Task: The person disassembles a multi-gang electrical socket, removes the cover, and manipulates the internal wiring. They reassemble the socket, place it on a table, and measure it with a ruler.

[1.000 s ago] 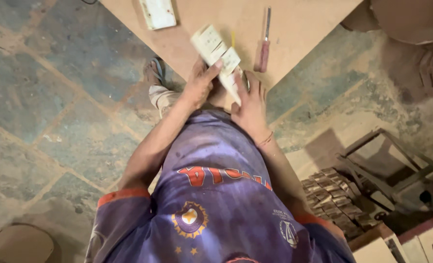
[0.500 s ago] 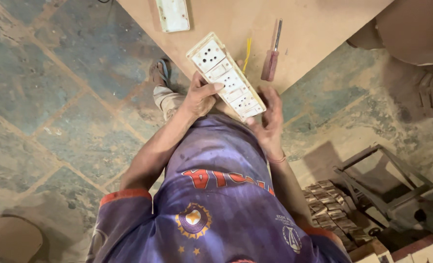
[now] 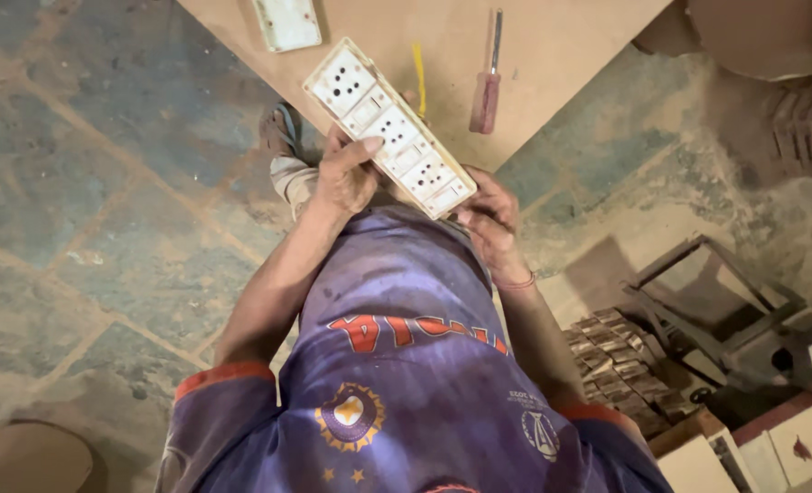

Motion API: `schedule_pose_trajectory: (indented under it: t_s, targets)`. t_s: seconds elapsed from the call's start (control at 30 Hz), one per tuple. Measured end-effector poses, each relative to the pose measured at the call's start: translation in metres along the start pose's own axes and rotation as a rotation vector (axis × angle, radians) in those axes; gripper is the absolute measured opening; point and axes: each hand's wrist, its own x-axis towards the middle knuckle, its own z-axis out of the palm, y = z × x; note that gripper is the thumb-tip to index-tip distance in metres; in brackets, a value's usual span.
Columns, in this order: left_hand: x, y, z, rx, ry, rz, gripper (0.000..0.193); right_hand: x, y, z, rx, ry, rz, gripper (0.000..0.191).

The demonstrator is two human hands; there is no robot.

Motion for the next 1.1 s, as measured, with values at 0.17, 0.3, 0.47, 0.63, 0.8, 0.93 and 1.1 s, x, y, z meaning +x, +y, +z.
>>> schedule_pose_trajectory:
  t_s: [0.17,0.3,0.47,0.63,0.8,0.93,1.1]
  targets:
    - [0.004,0.000,0.001,0.020,0.115,0.031,0.056,0.001,-0.011,0.008,0.099,0.011,0.037,0.072]
    - [0.004,-0.001,-0.001,0.040,0.124,0.022,0.053,0.000,-0.017,0.014,0.111,0.004,0.026,0.072]
    - [0.004,-0.005,-0.007,0.094,0.131,0.032,0.050,0.003,-0.015,0.015,0.129,0.013,0.026,0.073]
    - [0.005,-0.009,-0.009,0.109,0.158,0.050,0.046,0.003,-0.011,0.012,0.137,0.012,0.018,0.073]
    - [0.008,-0.013,-0.006,0.109,0.282,0.122,0.046,0.006,-0.007,-0.003,-0.026,0.022,-0.033,0.068]
    - [0.008,0.004,-0.014,0.155,0.349,0.245,0.047,0.003,-0.015,-0.040,-0.250,0.216,-0.086,0.053]
    - [0.002,0.028,-0.024,0.248,0.422,0.343,0.055,0.038,-0.010,-0.091,-0.826,0.468,-0.317,0.020]
